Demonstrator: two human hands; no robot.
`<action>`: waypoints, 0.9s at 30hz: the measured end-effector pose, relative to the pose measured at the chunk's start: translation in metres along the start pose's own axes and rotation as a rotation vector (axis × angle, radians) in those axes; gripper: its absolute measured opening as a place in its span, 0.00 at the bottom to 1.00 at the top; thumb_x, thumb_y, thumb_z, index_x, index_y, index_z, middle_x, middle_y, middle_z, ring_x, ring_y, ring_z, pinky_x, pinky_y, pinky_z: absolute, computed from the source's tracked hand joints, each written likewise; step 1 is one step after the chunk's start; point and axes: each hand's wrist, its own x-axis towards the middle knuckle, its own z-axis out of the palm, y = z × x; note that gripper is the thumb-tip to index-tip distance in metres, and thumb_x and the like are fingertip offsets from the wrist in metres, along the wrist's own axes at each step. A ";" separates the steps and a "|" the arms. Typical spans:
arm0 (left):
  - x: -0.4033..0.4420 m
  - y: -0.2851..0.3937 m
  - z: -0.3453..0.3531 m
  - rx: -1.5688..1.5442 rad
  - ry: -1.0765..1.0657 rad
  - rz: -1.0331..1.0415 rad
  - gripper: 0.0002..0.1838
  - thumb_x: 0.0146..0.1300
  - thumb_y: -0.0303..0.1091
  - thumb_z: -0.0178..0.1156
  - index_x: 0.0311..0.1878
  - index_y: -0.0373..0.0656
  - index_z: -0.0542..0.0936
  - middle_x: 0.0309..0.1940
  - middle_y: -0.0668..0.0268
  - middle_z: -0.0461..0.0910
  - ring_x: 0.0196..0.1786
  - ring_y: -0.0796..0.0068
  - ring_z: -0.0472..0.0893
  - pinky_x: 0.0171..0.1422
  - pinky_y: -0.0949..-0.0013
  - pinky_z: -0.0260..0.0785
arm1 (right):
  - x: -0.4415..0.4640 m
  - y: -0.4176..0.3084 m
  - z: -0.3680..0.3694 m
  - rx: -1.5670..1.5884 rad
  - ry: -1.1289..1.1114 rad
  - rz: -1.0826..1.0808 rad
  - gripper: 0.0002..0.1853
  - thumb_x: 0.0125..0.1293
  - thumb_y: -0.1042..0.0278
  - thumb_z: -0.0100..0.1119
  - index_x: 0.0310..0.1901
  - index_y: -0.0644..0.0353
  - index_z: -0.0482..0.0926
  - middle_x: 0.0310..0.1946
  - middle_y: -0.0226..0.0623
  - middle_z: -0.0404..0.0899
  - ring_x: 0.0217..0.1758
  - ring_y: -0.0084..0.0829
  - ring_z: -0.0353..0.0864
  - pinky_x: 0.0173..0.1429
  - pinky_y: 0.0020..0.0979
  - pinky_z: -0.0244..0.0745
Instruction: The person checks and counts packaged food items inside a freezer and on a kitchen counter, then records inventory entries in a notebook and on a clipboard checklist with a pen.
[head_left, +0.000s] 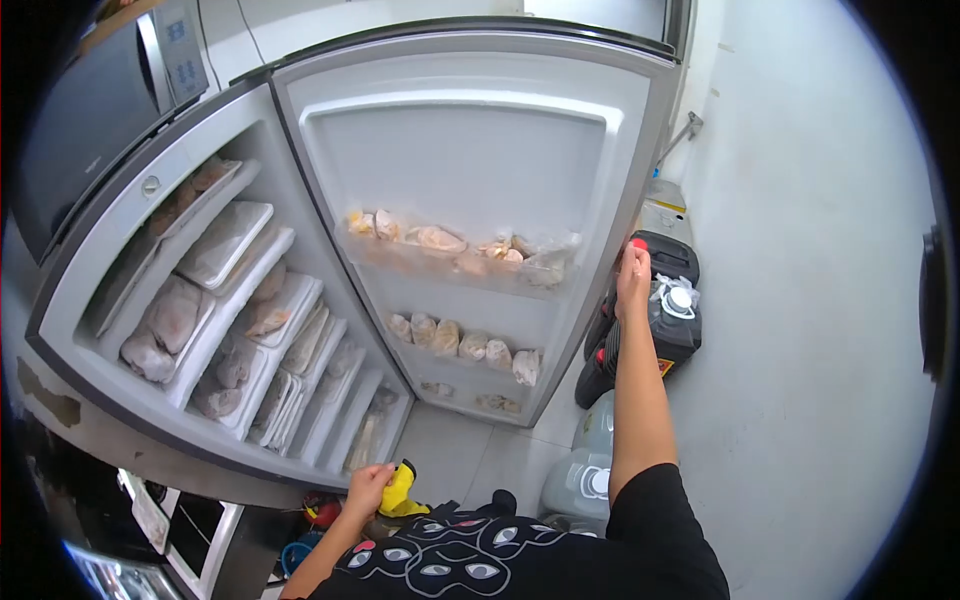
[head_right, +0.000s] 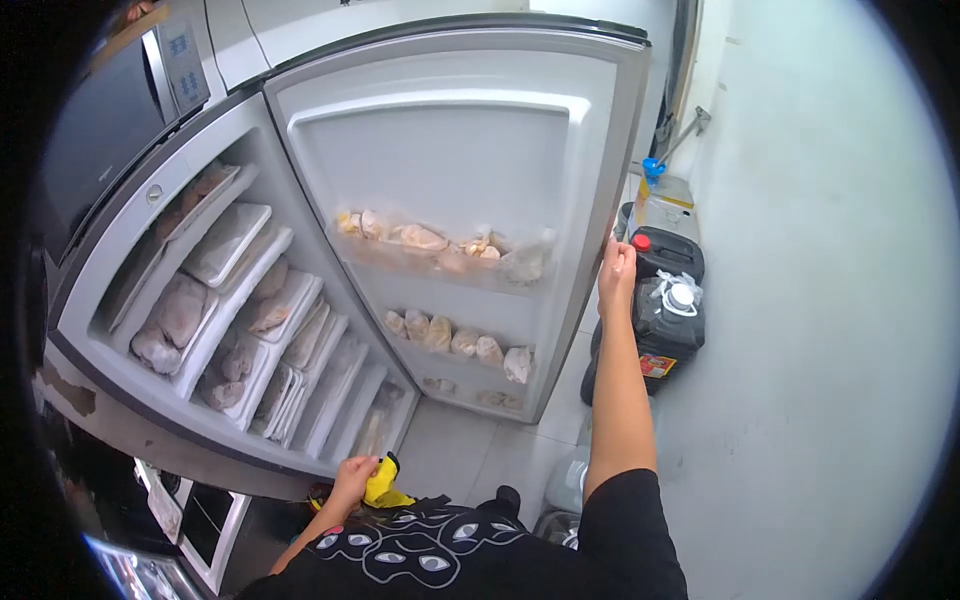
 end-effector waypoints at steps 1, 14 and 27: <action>-0.004 -0.001 0.003 -0.043 0.010 -0.008 0.13 0.60 0.38 0.58 0.25 0.38 0.77 0.21 0.71 0.75 0.26 0.84 0.71 0.32 0.77 0.63 | 0.003 0.003 0.001 0.057 -0.038 0.085 0.16 0.67 0.54 0.48 0.37 0.62 0.70 0.27 0.29 0.68 0.32 0.23 0.66 0.38 0.25 0.63; -0.065 -0.044 -0.007 0.329 -0.038 0.176 0.29 0.55 0.46 0.62 0.59 0.47 0.68 0.46 0.52 0.77 0.51 0.58 0.76 0.55 0.64 0.67 | -0.099 -0.064 -0.056 0.004 -0.295 0.035 0.13 0.64 0.54 0.52 0.32 0.56 0.70 0.23 0.25 0.66 0.27 0.19 0.64 0.33 0.23 0.62; -0.102 -0.014 -0.001 0.486 -0.013 0.256 0.49 0.45 0.53 0.68 0.68 0.45 0.55 0.57 0.51 0.69 0.57 0.54 0.72 0.61 0.63 0.63 | -0.173 -0.112 -0.068 0.212 -0.857 0.216 0.13 0.68 0.57 0.44 0.38 0.60 0.67 0.32 0.42 0.80 0.34 0.32 0.81 0.40 0.29 0.75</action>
